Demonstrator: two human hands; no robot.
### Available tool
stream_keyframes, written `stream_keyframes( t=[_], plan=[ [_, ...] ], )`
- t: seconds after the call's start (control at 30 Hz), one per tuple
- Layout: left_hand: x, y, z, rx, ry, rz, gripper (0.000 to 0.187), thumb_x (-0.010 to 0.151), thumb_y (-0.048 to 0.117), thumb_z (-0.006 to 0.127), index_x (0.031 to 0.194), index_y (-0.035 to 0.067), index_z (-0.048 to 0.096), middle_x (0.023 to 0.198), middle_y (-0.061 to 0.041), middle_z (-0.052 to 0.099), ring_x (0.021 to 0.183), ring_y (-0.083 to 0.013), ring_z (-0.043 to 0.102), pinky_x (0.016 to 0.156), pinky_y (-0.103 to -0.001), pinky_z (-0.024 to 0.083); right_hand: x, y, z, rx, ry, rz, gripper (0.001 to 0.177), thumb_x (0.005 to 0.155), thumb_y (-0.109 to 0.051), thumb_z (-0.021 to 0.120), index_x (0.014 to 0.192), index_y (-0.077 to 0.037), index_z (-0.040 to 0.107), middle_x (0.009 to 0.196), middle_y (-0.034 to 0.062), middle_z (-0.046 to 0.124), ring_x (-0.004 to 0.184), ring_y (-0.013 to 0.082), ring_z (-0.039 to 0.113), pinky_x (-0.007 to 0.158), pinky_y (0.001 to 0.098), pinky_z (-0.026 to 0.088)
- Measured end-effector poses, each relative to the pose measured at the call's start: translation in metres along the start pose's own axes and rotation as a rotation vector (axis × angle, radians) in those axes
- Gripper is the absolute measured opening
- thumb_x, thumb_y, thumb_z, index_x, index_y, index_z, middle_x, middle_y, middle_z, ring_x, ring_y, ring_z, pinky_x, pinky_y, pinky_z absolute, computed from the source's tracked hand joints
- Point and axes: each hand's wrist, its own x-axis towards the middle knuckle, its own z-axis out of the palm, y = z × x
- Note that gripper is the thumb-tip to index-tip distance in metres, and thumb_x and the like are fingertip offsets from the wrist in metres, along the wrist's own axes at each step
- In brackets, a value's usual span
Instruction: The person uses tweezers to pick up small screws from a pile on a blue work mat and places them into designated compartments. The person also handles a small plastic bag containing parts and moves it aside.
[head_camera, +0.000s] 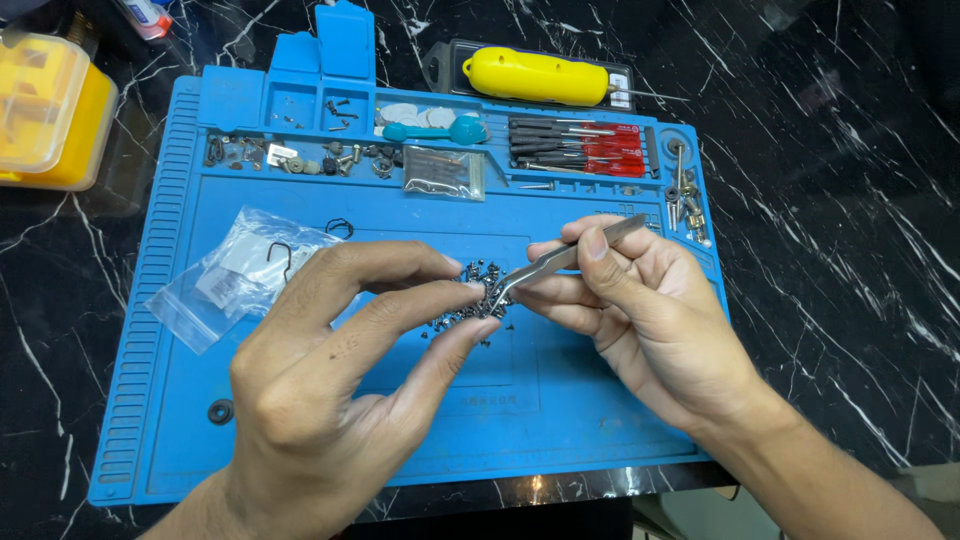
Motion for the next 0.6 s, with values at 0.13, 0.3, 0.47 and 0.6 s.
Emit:
stream_keyframes(
  t=[0.13,0.3,0.47,0.6],
  plan=[
    [-0.0005,-0.0012,-0.0003,0.006,-0.006,-0.008,0.016,0.099,0.007,0.096,0.109,0.001,0.086,0.113,-0.019,0.079,0.104,-0.0316,0.081,0.093,-0.042,0.067,0.0013,0.0015,-0.0013,-0.006,-0.020,-0.003,0.027,0.106,-0.020,0.070,0.124,0.000,0.068,0.129,0.0309,0.085,0.107,0.0449,0.087,0.106,0.0547,0.072],
    [-0.0017,-0.0031,0.0010,0.012,-0.005,0.013,0.015,0.100,0.008,0.096,0.110,0.002,0.085,0.113,-0.018,0.079,0.103,-0.0310,0.081,0.094,-0.042,0.065,0.0015,0.0054,-0.0033,0.008,-0.075,-0.015,0.026,0.106,-0.020,0.072,0.125,-0.002,0.069,0.131,0.0308,0.085,0.108,0.0433,0.088,0.102,0.0511,0.072],
    [-0.0025,-0.0027,0.0015,0.005,-0.014,-0.001,0.016,0.100,0.008,0.096,0.110,0.002,0.085,0.114,-0.017,0.079,0.103,-0.0305,0.081,0.093,-0.041,0.066,0.0014,0.0067,-0.0039,-0.014,-0.081,-0.013,0.026,0.105,-0.021,0.072,0.123,-0.002,0.069,0.129,0.0310,0.085,0.105,0.0412,0.088,0.101,0.0497,0.072],
    [-0.0025,-0.0023,0.0018,0.005,-0.007,-0.002,0.017,0.099,0.008,0.097,0.111,0.003,0.086,0.113,-0.017,0.079,0.102,-0.0299,0.081,0.092,-0.040,0.066,0.0007,0.0068,-0.0045,-0.022,-0.063,-0.017,0.026,0.104,-0.020,0.073,0.121,-0.002,0.067,0.126,0.0318,0.085,0.103,0.0417,0.088,0.103,0.0517,0.073]
  ],
)
